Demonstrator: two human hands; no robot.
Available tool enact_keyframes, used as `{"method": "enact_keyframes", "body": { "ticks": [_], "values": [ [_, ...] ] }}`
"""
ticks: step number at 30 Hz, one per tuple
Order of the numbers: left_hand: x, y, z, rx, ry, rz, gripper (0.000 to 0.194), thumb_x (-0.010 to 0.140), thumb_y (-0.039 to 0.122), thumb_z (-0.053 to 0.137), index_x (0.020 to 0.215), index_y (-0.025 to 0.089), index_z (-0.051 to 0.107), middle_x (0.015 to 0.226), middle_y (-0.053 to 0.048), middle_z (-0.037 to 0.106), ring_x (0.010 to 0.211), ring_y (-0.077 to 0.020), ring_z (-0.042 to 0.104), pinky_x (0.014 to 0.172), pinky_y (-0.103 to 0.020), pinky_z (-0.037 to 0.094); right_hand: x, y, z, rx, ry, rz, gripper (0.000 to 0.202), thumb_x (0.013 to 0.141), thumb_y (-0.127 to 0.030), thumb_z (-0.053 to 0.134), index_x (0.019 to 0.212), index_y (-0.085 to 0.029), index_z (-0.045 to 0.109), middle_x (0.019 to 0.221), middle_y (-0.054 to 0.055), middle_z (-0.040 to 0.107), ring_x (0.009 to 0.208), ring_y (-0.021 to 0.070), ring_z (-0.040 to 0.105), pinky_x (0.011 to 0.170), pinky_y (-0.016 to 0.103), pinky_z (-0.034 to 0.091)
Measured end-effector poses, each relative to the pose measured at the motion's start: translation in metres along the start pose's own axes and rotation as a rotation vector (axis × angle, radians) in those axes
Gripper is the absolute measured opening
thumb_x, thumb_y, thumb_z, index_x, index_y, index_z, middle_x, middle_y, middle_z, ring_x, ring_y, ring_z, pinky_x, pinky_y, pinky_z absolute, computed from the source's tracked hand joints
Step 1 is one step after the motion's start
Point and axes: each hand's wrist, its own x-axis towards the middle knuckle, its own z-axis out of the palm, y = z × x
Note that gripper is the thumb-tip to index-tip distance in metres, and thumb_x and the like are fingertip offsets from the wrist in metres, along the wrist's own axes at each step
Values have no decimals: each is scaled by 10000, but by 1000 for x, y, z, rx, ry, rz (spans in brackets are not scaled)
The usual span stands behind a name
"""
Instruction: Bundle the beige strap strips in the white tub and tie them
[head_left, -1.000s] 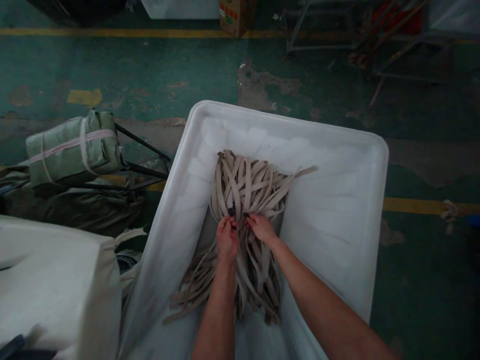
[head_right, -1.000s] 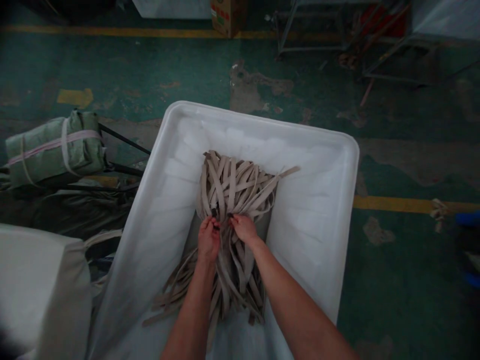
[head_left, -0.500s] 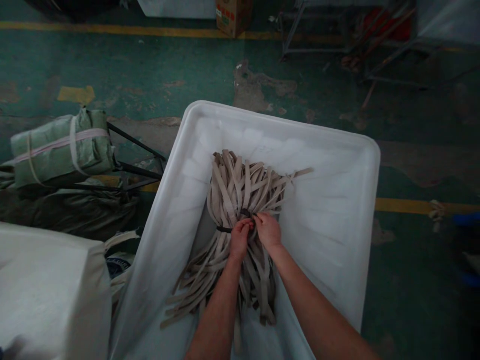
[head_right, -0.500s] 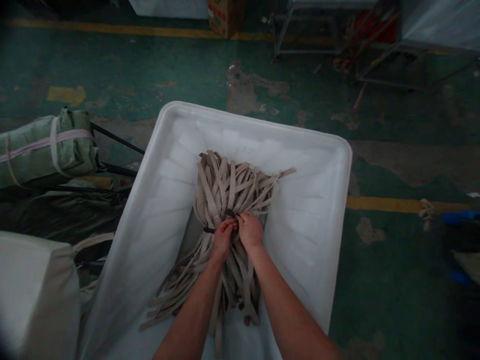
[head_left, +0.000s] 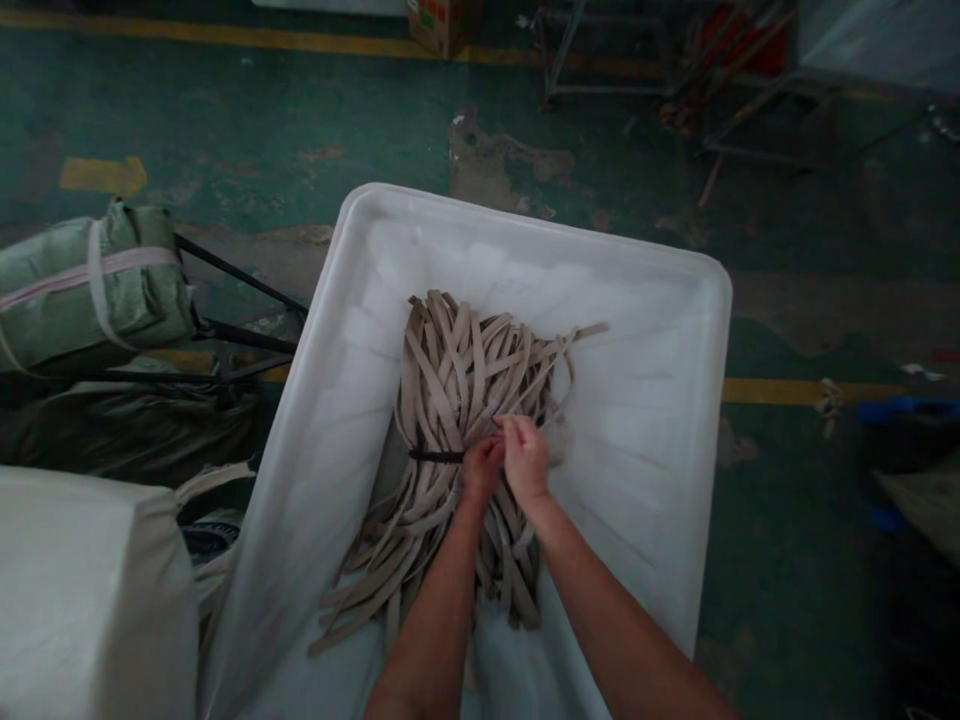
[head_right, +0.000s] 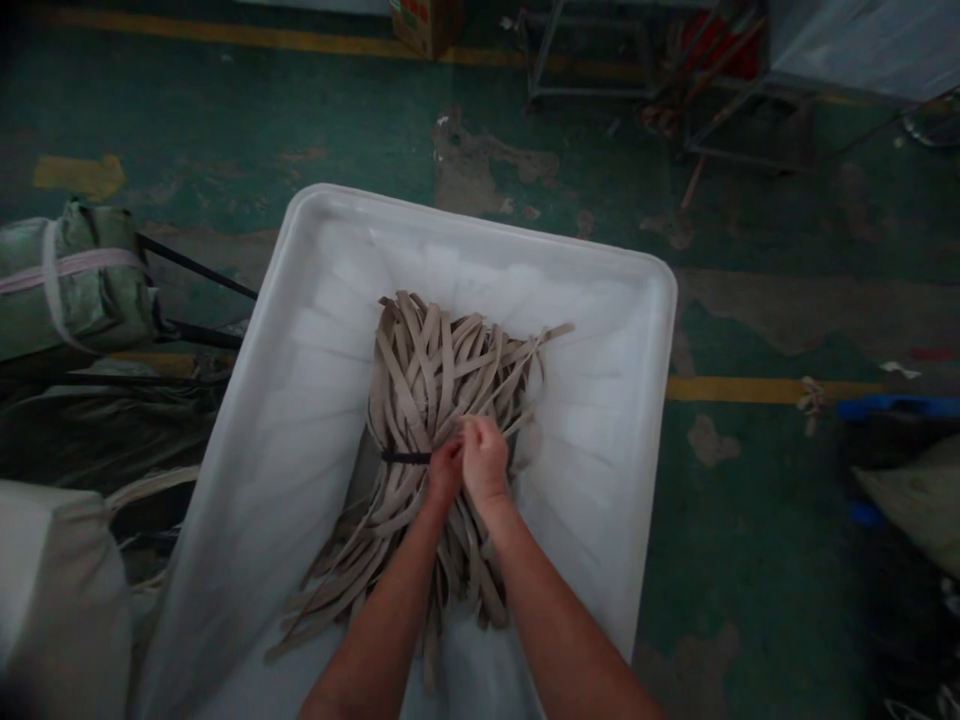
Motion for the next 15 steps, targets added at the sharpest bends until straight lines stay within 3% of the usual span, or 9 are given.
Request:
{"method": "enact_keyframes", "body": {
  "ticks": [3, 5, 8, 12, 15],
  "values": [
    [6, -2, -9, -166, -75, -51, 292, 820, 344, 564, 878, 141, 766, 839, -73, 750, 812, -215, 667, 810, -330, 528, 18, 38, -17, 106, 330, 291, 603, 911, -549, 242, 1051, -109, 630, 1078, 158, 658, 938, 224, 625, 861, 377, 522],
    [7, -2, -10, -221, -72, -75, 322, 784, 390, 590, 877, 138, 767, 852, -76, 751, 824, -211, 662, 821, -326, 513, 19, 58, -20, 155, 461, 401, 624, 839, -593, 302, 1062, -100, 613, 1142, 185, 644, 1067, 257, 604, 1004, 428, 478],
    [8, -2, -10, -278, -65, -103, 361, 737, 412, 607, 910, 139, 768, 887, -80, 753, 834, -206, 660, 828, -324, 505, 2, 68, -13, 223, 525, 459, 647, 791, -606, 335, 1096, -100, 600, 1212, 195, 628, 1174, 270, 573, 1111, 451, 410],
    [9, -6, -11, -319, -70, -127, 398, 719, 442, 620, 929, 135, 761, 844, -75, 736, 770, -192, 640, 776, -314, 496, -31, 55, -10, 294, 512, 448, 662, 799, -670, 396, 1063, -106, 623, 1088, 163, 671, 1023, 263, 630, 1004, 433, 490],
    [10, -9, -13, -340, -75, -126, 380, 712, 443, 643, 913, 141, 755, 863, -73, 733, 791, -187, 639, 803, -313, 491, -45, 50, -17, 192, 520, 388, 725, 841, -654, 393, 1235, -81, 603, 1286, 177, 619, 1219, 271, 564, 1124, 414, 408]
  ]
}}
